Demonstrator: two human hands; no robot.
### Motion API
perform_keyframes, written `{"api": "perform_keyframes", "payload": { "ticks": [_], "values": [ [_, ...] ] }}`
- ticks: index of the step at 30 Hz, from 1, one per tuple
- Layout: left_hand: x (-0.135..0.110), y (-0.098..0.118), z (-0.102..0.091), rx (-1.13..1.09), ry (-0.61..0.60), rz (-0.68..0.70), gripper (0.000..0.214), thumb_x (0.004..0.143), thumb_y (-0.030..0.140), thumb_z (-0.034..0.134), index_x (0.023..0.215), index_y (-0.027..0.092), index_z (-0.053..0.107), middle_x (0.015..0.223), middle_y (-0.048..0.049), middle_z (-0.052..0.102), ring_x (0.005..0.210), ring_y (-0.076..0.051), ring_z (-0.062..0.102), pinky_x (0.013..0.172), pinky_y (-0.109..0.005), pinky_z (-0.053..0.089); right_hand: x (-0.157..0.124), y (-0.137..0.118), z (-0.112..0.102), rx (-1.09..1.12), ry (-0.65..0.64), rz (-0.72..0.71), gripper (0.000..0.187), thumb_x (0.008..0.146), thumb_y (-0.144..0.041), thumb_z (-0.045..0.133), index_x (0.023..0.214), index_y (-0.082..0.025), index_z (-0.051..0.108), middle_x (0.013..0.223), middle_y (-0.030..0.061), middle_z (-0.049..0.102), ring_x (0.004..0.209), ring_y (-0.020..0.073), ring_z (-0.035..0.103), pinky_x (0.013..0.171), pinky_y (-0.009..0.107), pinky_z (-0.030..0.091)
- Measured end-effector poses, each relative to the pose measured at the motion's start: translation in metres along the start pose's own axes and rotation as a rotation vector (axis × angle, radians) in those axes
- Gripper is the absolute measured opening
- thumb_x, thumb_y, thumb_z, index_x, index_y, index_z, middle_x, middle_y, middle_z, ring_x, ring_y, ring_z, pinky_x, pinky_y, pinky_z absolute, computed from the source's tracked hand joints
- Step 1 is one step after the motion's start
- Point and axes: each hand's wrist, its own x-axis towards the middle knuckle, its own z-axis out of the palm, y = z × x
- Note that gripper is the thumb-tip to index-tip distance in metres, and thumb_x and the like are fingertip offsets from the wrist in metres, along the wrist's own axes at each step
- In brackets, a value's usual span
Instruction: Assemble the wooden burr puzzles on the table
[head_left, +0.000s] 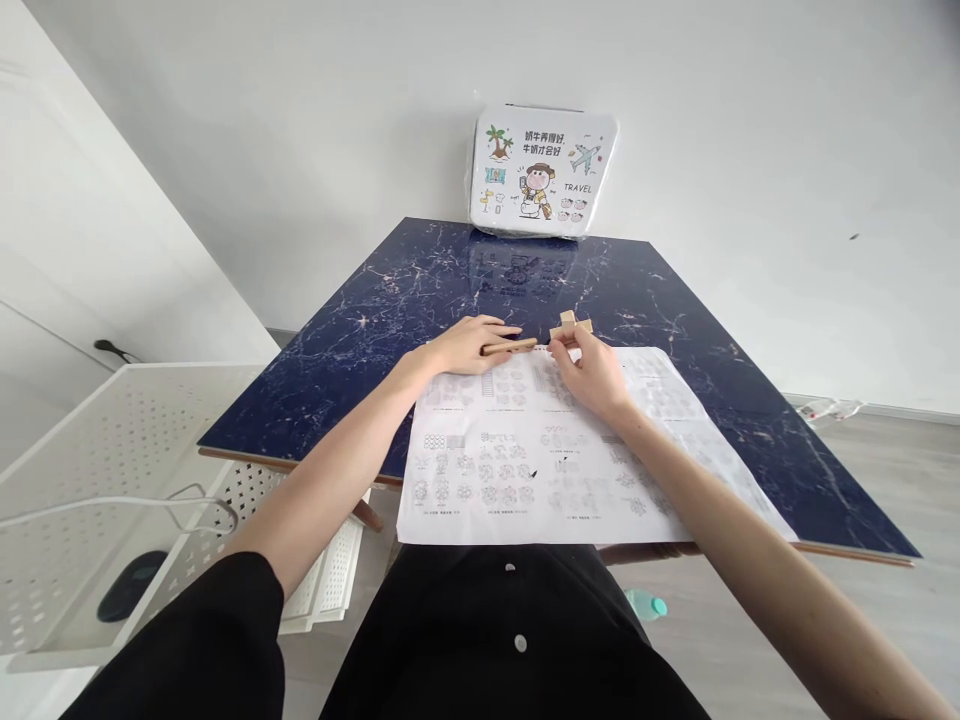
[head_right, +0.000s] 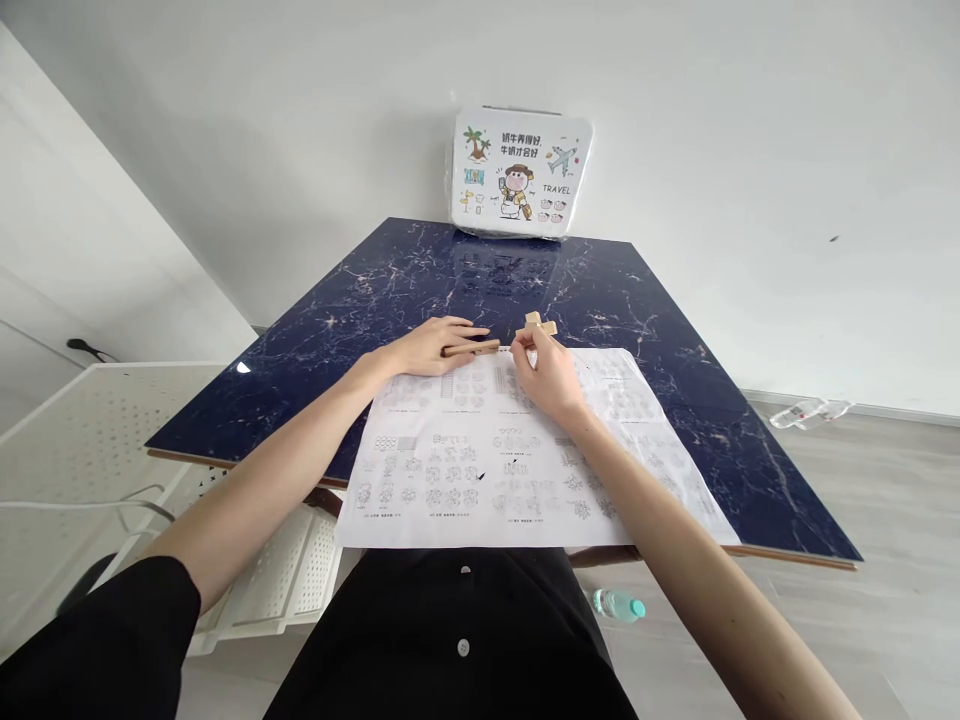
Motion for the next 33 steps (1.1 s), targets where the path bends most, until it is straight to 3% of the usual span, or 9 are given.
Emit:
{"api": "perform_keyframes", "payload": {
  "ticks": [4, 10, 14, 18, 21, 24, 28, 33],
  "values": [
    [-0.008, -0.020, -0.011, -0.034, 0.073, -0.065, 0.050, 0.101, 0.032, 0.059, 0.150, 0.035, 0.069, 0.160, 0.0010, 0.063, 0.155, -0.029, 0.051, 0.129, -0.052, 0.039, 0.001, 0.000, 0.001, 0.021, -0.014, 0.015, 0.011, 0.100, -0.032, 0.056, 0.095, -0.026, 0.063, 0.100, 0.0107, 0.079, 0.092, 0.0284, 0.075, 0.083, 0.047, 0.057],
    [-0.009, -0.015, -0.013, -0.056, 0.173, -0.108, 0.047, 0.092, 0.025, 0.064, 0.137, 0.024, 0.078, 0.151, -0.0058, 0.071, 0.144, -0.030, 0.062, 0.125, -0.054, 0.046, 0.001, -0.001, 0.001, 0.027, -0.004, 0.026, 0.008, 0.099, -0.030, 0.058, 0.093, -0.026, 0.061, 0.097, 0.0091, 0.078, 0.088, 0.0265, 0.074, 0.081, 0.046, 0.056],
    [-0.007, -0.010, -0.011, -0.045, 0.175, -0.129, 0.050, 0.094, 0.032, 0.065, 0.143, 0.021, 0.073, 0.150, -0.0091, 0.071, 0.142, -0.032, 0.063, 0.123, -0.052, 0.047, 0.001, -0.002, 0.001, 0.010, 0.015, 0.014, 0.007, 0.099, -0.030, 0.057, 0.094, -0.026, 0.061, 0.099, 0.0096, 0.078, 0.089, 0.0261, 0.073, 0.075, 0.043, 0.055],
    [-0.008, -0.006, -0.008, -0.011, 0.213, -0.145, 0.057, 0.100, 0.049, 0.062, 0.149, 0.021, 0.067, 0.154, -0.0117, 0.068, 0.144, -0.034, 0.061, 0.119, -0.054, 0.049, 0.001, -0.004, -0.003, -0.053, 0.133, -0.023, 0.009, 0.101, -0.030, 0.054, 0.098, -0.025, 0.061, 0.102, 0.0114, 0.074, 0.090, 0.0258, 0.069, 0.071, 0.040, 0.054],
    [-0.007, -0.001, -0.004, 0.041, 0.286, -0.095, 0.053, 0.105, 0.051, 0.057, 0.145, 0.018, 0.068, 0.152, -0.0139, 0.068, 0.144, -0.034, 0.060, 0.123, -0.056, 0.044, 0.002, -0.002, -0.006, -0.159, 0.262, -0.076, 0.011, 0.101, -0.029, 0.052, 0.103, -0.026, 0.062, 0.110, 0.0135, 0.068, 0.102, 0.0294, 0.066, 0.086, 0.049, 0.056],
    [-0.003, 0.009, 0.001, 0.064, 0.334, -0.023, 0.045, 0.109, 0.046, 0.054, 0.141, 0.018, 0.069, 0.151, -0.0141, 0.068, 0.145, -0.032, 0.059, 0.125, -0.056, 0.041, 0.003, 0.007, -0.006, -0.271, 0.326, -0.083, 0.023, 0.101, -0.030, 0.054, 0.121, -0.026, 0.063, 0.133, 0.0182, 0.060, 0.128, 0.0373, 0.057, 0.105, 0.062, 0.050],
    [0.003, 0.027, 0.009, 0.032, 0.348, 0.075, 0.040, 0.111, 0.043, 0.052, 0.137, 0.018, 0.069, 0.149, -0.0135, 0.069, 0.144, -0.029, 0.058, 0.125, -0.052, 0.042, 0.000, 0.021, 0.000, -0.342, 0.212, -0.018, 0.047, 0.098, -0.031, 0.056, 0.145, -0.028, 0.056, 0.158, 0.0188, 0.050, 0.147, 0.0431, 0.044, 0.113, 0.070, 0.042],
    [0.008, 0.036, 0.017, -0.030, 0.330, 0.120, 0.035, 0.111, 0.040, 0.051, 0.128, 0.018, 0.072, 0.136, -0.0137, 0.073, 0.128, -0.029, 0.066, 0.111, -0.048, 0.052, -0.002, 0.028, 0.005, -0.281, 0.036, 0.004, 0.057, 0.095, -0.031, 0.057, 0.152, -0.026, 0.051, 0.152, 0.0206, 0.059, 0.143, 0.0405, 0.051, 0.115, 0.065, 0.044]
  ]
}}
